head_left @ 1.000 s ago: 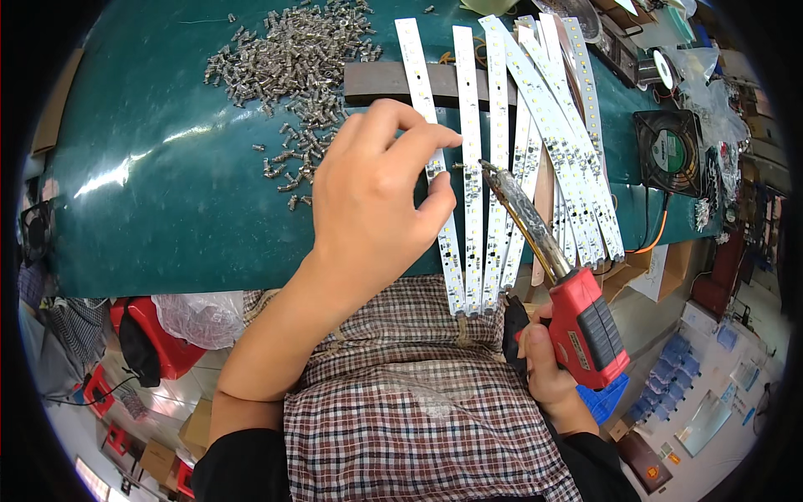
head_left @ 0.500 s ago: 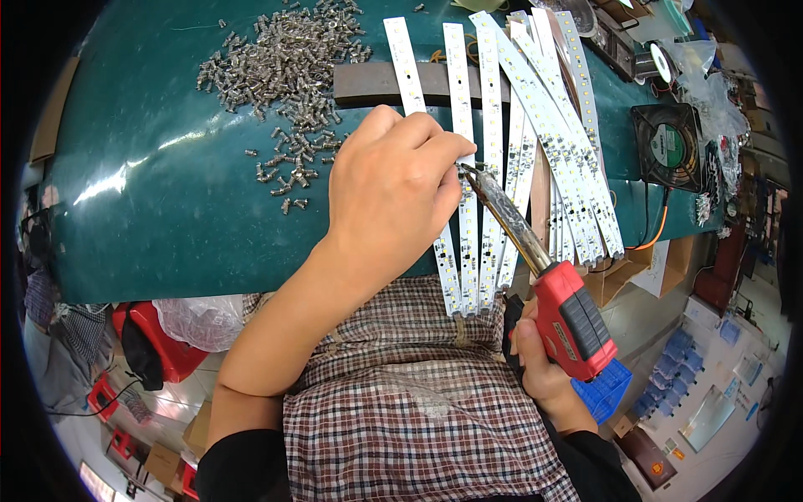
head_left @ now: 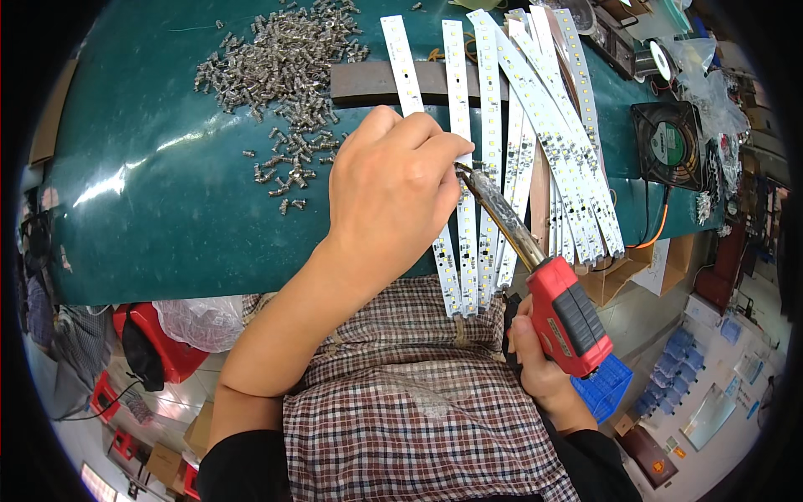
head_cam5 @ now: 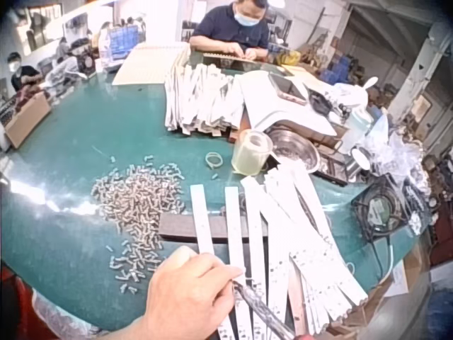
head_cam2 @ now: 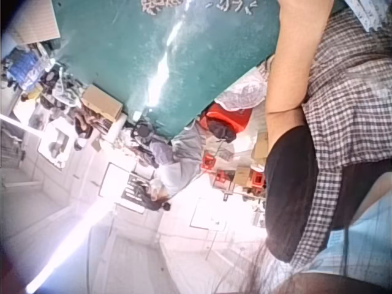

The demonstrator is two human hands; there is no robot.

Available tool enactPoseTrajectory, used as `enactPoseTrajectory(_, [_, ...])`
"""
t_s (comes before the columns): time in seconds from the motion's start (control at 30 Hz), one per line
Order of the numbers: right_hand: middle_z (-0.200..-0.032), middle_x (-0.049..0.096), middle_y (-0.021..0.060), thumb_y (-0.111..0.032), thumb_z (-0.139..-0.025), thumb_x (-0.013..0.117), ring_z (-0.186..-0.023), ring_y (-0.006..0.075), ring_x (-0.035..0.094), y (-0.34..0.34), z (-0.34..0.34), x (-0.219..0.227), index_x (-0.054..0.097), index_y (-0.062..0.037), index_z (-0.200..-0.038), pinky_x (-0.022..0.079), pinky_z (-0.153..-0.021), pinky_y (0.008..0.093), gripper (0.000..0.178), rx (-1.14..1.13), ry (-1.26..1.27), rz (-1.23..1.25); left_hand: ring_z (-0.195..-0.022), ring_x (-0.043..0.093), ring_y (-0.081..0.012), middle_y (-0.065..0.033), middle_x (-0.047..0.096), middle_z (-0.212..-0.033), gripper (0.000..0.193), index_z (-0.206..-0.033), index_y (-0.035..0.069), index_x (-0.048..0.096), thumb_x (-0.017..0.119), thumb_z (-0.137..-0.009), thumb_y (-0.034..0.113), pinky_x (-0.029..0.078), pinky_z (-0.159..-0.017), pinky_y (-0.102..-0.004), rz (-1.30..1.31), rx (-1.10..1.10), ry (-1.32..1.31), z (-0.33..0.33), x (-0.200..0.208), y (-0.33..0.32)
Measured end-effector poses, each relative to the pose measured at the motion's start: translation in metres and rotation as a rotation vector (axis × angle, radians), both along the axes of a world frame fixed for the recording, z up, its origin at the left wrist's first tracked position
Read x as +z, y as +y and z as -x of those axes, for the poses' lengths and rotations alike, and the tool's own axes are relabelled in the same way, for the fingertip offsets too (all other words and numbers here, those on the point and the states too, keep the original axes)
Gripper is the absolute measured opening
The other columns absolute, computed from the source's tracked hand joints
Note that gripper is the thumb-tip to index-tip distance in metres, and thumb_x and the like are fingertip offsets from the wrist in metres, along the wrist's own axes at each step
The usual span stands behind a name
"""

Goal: The person binds a bundle of LED strips and places them into a box, then solders small metal connector pieces onto individual LED strips using a soldering gun.

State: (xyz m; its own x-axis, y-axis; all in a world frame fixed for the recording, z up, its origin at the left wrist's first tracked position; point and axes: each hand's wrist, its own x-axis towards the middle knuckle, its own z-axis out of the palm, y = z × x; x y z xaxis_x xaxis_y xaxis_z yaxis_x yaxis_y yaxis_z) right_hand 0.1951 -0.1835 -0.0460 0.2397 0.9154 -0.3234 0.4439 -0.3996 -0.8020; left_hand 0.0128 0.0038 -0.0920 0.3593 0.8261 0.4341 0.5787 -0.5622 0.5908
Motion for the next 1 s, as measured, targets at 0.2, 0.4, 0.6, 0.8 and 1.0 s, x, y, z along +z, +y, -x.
enactPoseTrajectory(0.2, [-0.083, 0.064, 0.0099, -0.009, -0.088, 0.068, -0.072, 0.0199, 0.063, -0.003, -0.001, 0.01, 0.062, 0.0007, -0.106, 0.05, -0.066, 0.0329, 0.021, 0.023, -0.01, 0.028, -0.074, 0.054, -0.0216, -0.002, 0.064, -0.079, 0.02, -0.089, 0.009, 0.074, 0.071, -0.071, 0.002, 0.046, -0.065, -0.0334, 0.013, -0.01, -0.015, 0.001, 0.001, 0.0])
enactPoseTrajectory(0.4, [-0.08, 0.05, 0.0057, -0.005, -0.096, 0.048, -0.048, 0.0058, 0.037, 0.027, -0.009, 0.017, 0.048, 0.0022, -0.103, 0.039, -0.048, 0.0236, 0.01, -0.168, 0.009, -0.494, -0.075, 0.055, -0.0209, -0.0018, 0.064, -0.079, 0.021, -0.09, 0.009, 0.074, 0.071, -0.071, 0.001, 0.046, -0.065, -0.0326, 0.008, -0.022, -0.036, 0.0, 0.0, 0.0])
enactPoseTrajectory(0.6, [-0.099, 0.059, 0.0069, 0.004, -0.084, 0.072, -0.091, 0.0125, 0.059, 0.086, -0.02, 0.015, 0.052, -0.0001, -0.119, 0.047, -0.081, 0.0259, 0.04, -0.162, -0.55, -0.615, -0.076, 0.054, -0.0228, -0.0012, 0.061, -0.079, 0.023, -0.088, 0.01, 0.073, 0.072, -0.067, 0.001, 0.049, -0.067, -0.033, 0.029, -0.016, -0.017, 0.001, 0.001, 0.0])
enactPoseTrajectory(0.8, [-0.104, 0.059, 0.0146, 0.005, -0.07, 0.074, -0.096, 0.035, 0.06, 0.123, -0.011, 0.004, 0.053, -0.0009, -0.113, 0.048, -0.084, 0.0389, 0.048, -0.08, -0.903, -0.49, -0.077, 0.054, -0.0226, -0.0014, 0.061, -0.079, 0.022, -0.087, 0.01, 0.073, 0.073, -0.067, 0.002, 0.049, -0.068, -0.0332, 0.034, -0.021, -0.009, 0.002, 0.006, 0.0])
enactPoseTrajectory(1.0, [-0.104, 0.058, 0.0137, -0.005, -0.072, 0.081, -0.094, 0.0334, 0.06, 0.131, -0.012, 0.008, 0.053, -0.0015, -0.113, 0.048, -0.083, 0.0393, 0.049, -0.162, -0.913, -0.417, -0.088, 0.06, -0.0247, -0.0067, 0.064, -0.094, 0.022, -0.095, 0.009, 0.073, 0.07, -0.074, 0.005, 0.049, -0.078, -0.0344, 0.038, 0.016, -0.016, 0.019, 0.024, 0.016])
